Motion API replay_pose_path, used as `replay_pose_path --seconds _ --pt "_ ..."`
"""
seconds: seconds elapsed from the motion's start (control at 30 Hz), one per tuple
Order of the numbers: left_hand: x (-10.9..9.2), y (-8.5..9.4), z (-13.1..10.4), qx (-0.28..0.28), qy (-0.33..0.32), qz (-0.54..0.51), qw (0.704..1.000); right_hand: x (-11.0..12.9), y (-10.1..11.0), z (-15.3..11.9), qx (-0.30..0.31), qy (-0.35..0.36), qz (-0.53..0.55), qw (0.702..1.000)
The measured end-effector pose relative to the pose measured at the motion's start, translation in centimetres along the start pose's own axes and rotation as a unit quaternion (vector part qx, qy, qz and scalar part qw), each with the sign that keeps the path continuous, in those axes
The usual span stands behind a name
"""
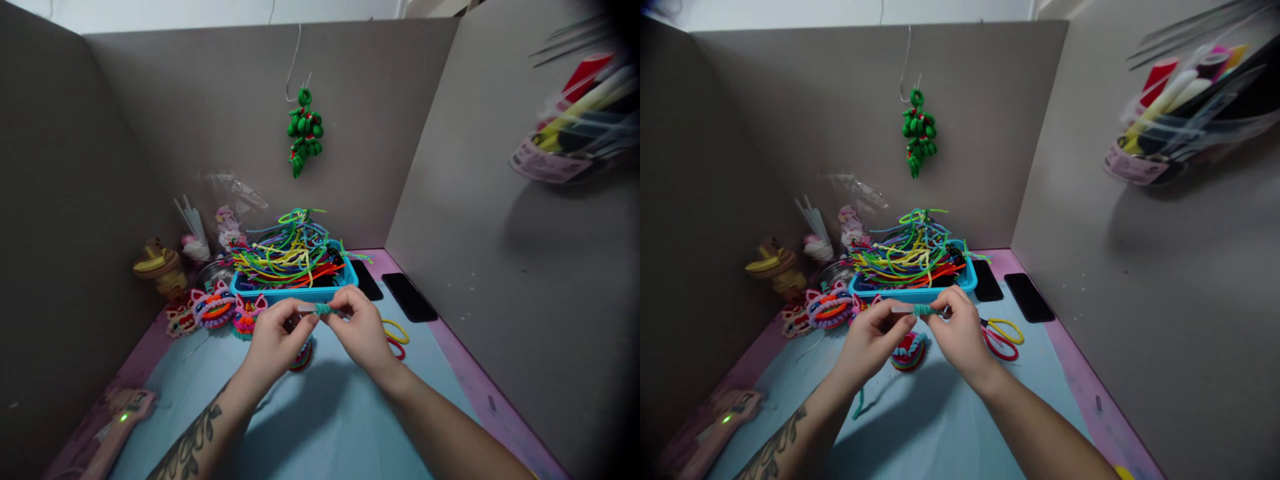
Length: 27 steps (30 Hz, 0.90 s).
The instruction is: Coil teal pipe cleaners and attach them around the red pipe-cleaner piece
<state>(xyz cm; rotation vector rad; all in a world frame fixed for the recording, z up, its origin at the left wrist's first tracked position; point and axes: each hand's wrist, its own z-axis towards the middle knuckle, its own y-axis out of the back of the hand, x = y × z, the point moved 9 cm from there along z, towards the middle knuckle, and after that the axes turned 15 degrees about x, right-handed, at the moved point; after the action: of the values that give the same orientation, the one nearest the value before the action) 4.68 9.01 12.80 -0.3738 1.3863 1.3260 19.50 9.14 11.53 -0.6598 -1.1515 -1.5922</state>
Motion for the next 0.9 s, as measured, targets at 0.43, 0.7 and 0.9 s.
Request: replay_pose_path --seconds 0.43,0.7,0.9 --pt "-2.2 1.1 -0.6 -0.083 -0.073 0.117 0.987 1.2 -0.5 -0.4 -0.002 0.021 -0.030 0.999" --pt "-3.0 1.2 -0.2 -0.027 -0.114 0.115 0.986 0.9 -3.8 0.2 0.283 -0.005 0.138 0.949" --pt "-3.4 0.6 0.0 0.055 -0.136 0.112 0.983 -0.2 -4.5 -0.1 0.367 -0.039 0.198 0.908"
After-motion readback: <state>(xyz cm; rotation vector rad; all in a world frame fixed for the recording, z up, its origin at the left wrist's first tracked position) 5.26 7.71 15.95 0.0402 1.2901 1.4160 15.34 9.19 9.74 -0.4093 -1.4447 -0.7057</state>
